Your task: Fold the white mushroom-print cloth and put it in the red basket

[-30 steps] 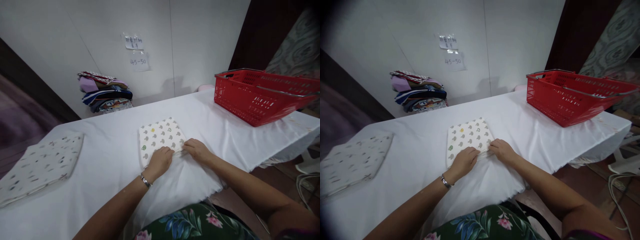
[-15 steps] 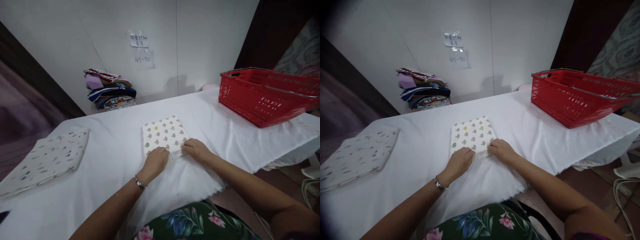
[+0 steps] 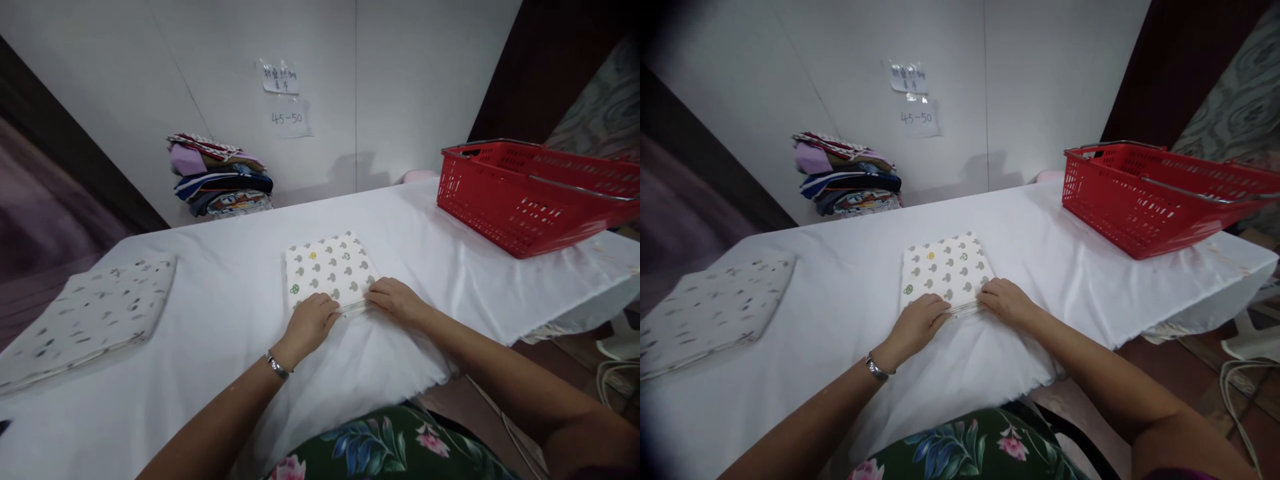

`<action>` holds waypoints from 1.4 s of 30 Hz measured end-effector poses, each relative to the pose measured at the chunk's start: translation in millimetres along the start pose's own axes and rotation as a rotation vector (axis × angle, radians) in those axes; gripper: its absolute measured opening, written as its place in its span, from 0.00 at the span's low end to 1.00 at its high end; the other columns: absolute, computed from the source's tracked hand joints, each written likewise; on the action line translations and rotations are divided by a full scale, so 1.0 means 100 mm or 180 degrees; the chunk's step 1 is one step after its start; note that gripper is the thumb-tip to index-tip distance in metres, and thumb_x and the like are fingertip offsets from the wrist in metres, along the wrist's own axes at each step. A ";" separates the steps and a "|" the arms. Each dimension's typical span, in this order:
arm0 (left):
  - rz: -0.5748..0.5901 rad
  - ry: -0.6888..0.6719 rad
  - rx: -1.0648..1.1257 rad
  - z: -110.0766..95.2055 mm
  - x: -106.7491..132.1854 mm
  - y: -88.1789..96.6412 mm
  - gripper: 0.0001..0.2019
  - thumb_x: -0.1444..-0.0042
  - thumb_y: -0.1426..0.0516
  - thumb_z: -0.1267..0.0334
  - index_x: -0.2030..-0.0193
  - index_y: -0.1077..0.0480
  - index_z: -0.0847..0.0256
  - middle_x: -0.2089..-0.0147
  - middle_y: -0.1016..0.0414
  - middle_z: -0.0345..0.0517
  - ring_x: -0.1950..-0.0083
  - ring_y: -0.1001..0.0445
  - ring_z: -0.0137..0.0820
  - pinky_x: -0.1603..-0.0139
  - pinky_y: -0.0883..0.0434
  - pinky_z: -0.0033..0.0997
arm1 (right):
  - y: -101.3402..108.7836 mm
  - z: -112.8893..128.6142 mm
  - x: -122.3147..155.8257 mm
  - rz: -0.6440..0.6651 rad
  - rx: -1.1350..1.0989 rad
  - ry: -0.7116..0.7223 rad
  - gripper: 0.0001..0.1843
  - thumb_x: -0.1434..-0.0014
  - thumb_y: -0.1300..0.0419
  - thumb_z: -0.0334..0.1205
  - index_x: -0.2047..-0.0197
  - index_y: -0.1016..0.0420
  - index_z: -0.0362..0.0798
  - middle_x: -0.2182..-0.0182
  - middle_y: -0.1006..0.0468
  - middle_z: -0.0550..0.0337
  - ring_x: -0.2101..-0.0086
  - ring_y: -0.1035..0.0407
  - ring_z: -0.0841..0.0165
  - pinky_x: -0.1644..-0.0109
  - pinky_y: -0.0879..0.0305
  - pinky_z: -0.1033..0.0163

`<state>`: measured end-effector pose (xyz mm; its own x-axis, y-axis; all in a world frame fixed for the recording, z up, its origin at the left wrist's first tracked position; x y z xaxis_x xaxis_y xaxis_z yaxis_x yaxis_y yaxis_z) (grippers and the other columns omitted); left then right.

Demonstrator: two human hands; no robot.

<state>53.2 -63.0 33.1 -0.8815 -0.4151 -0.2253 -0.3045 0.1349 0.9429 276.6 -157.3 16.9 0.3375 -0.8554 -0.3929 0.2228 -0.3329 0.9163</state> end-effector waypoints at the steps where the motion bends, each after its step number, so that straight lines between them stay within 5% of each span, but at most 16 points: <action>1: 0.0004 0.0024 0.0056 0.01 0.00 0.00 0.08 0.38 0.51 0.63 0.60 0.31 0.58 0.63 0.31 0.42 0.60 0.34 0.31 0.61 0.35 0.31 | 0.00 -0.01 0.00 0.0010 0.0010 0.0016 0.11 0.36 0.51 0.36 0.56 0.28 0.48 0.62 0.27 0.55 0.63 0.36 0.65 0.61 0.40 0.61; 13: 0.0052 -0.0063 -0.0134 0.03 0.01 -0.02 0.10 0.37 0.54 0.65 0.56 0.32 0.57 0.62 0.31 0.43 0.59 0.33 0.32 0.62 0.35 0.32 | 0.05 -0.07 -0.04 0.0113 -0.0004 0.0253 0.16 0.41 0.52 0.26 0.56 0.28 0.47 0.62 0.26 0.54 0.63 0.35 0.65 0.61 0.38 0.61; 20: 0.0035 -0.0149 -0.0712 0.00 0.03 -0.05 0.09 0.39 0.55 0.73 0.60 0.35 0.60 0.65 0.32 0.44 0.62 0.34 0.32 0.64 0.35 0.33 | -0.09 -0.06 0.01 -0.0237 0.0266 0.0098 0.16 0.40 0.53 0.26 0.54 0.30 0.46 0.61 0.27 0.54 0.64 0.36 0.65 0.61 0.41 0.61; 28: -0.0190 -0.0358 -0.0993 0.00 0.07 -0.14 0.12 0.43 0.52 0.76 0.58 0.33 0.58 0.46 0.33 0.46 0.54 0.33 0.36 0.61 0.34 0.36 | -0.07 -0.01 0.01 -0.0025 0.0294 0.0126 0.12 0.39 0.53 0.29 0.64 0.30 0.48 0.63 0.29 0.57 0.63 0.39 0.66 0.60 0.43 0.61; 42: 0.0191 -0.0229 -0.1124 -0.09 -0.01 -0.03 0.10 0.41 0.53 0.73 0.63 0.31 0.62 0.46 0.34 0.48 0.58 0.33 0.34 0.63 0.34 0.35 | -0.04 0.03 0.00 0.0094 0.0389 0.0084 0.12 0.36 0.53 0.32 0.58 0.29 0.49 0.61 0.29 0.56 0.62 0.39 0.65 0.59 0.44 0.60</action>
<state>58.5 -71.6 32.4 -0.9209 -0.3499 -0.1718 -0.1191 -0.1669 0.9787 272.6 -157.6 13.9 0.3667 -0.8553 -0.3660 0.0998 -0.3550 0.9295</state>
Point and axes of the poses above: each hand's wrist, its own x-axis away from the middle knuckle, its own y-axis out of the back of the hand, z = x × y, the point moved 1 cm from there along -x, towards the middle knuckle
